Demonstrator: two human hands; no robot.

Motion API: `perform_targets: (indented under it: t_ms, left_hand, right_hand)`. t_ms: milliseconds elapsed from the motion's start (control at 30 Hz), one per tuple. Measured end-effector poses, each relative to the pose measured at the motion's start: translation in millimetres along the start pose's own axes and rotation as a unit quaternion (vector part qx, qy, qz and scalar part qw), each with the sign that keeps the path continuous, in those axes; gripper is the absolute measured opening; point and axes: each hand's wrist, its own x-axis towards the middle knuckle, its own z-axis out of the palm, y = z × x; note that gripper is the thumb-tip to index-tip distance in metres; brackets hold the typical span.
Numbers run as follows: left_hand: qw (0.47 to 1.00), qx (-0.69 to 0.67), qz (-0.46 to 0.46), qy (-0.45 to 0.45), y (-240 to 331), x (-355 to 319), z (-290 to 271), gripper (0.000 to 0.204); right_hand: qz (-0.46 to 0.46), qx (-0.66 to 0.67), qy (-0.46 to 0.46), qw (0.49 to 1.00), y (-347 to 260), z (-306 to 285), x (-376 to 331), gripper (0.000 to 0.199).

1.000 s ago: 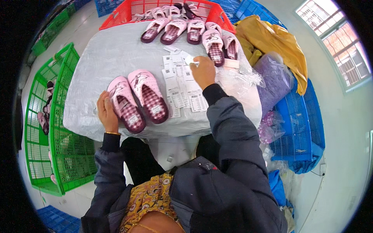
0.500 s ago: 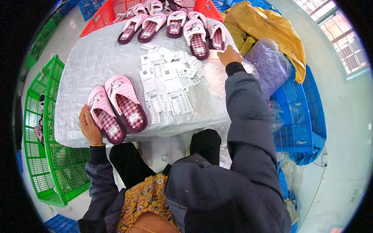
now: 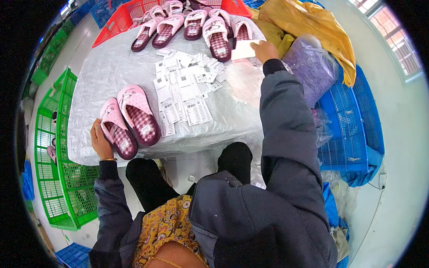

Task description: The person repeatedly picks up small white labels, peels them, and sticks them onto pairs of pink and maroon checkered slippers. The person then places the labeled slippers into a red basket. This process is repeated for multiple pairs of slippers.

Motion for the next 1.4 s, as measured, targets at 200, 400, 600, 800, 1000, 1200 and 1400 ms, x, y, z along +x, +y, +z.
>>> perform_targets:
  t_ms: [200,400,600,800,1000,1200,1400]
  left_hand:
    - [0.999,0.002,-0.042,-0.026,-4,5,-12,0.038]
    - [0.998,-0.016,-0.058,0.014,29,-4,-22,0.037]
    - [0.980,0.114,0.165,-0.015,107,-11,4,0.030]
    - [0.931,0.051,0.318,-0.170,192,-42,112,0.034]
    - [0.864,0.055,0.422,-0.270,241,-47,192,0.051]
    - [0.866,0.024,0.209,-0.454,230,-48,238,0.026]
    - [0.899,-0.055,0.076,-0.428,170,-40,263,0.029]
  right_hand:
    - [0.037,0.145,-0.109,0.983,16,12,-4,0.039]
    - [0.010,-0.021,-0.005,1.000,13,13,-17,0.041]
    - [-0.071,0.032,0.111,0.991,-15,-15,-40,0.042]
    - [-0.163,0.121,0.249,0.947,-34,-28,-63,0.037]
    - [-0.271,0.221,0.162,0.923,-115,-58,-132,0.021]
    - [-0.265,0.283,0.177,0.905,-129,-48,-181,0.019]
    - [-0.257,0.032,0.130,0.957,-74,-21,-225,0.025]
